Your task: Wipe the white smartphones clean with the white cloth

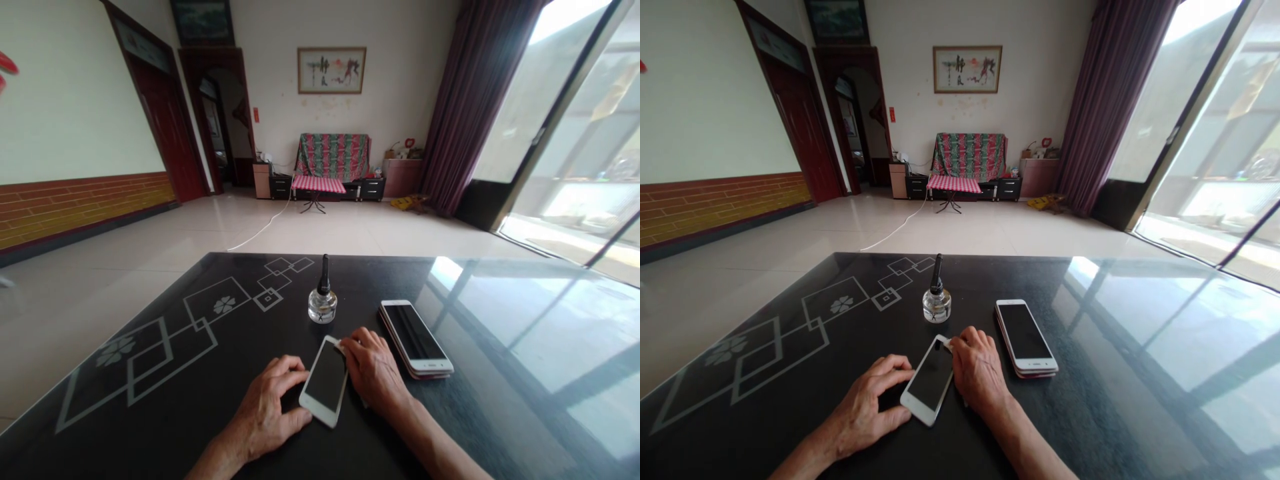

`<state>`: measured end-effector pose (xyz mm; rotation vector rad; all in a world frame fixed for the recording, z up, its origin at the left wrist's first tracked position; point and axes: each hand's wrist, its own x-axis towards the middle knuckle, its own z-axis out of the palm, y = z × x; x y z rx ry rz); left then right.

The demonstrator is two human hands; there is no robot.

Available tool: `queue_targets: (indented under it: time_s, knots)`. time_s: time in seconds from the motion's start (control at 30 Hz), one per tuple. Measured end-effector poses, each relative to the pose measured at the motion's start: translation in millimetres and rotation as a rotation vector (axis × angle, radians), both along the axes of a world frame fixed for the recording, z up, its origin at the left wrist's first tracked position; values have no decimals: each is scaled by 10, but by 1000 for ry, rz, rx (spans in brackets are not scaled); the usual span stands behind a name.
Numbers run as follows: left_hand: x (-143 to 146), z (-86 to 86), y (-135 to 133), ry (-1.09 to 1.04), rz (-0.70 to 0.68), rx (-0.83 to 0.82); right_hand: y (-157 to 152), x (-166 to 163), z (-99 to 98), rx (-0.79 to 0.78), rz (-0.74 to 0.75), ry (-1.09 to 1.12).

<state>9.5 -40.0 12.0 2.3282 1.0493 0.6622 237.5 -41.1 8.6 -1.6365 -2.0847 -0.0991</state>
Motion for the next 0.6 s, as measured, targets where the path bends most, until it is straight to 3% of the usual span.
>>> queue_targets:
  time_s: [0.2, 0.6]
  knots:
    - [2, -29, 12, -9, 5, 16, -175, -178, 118, -64, 129, -9]
    - [13, -97, 20, -93, 29, 14, -443, -431, 174, -190, 365, 48]
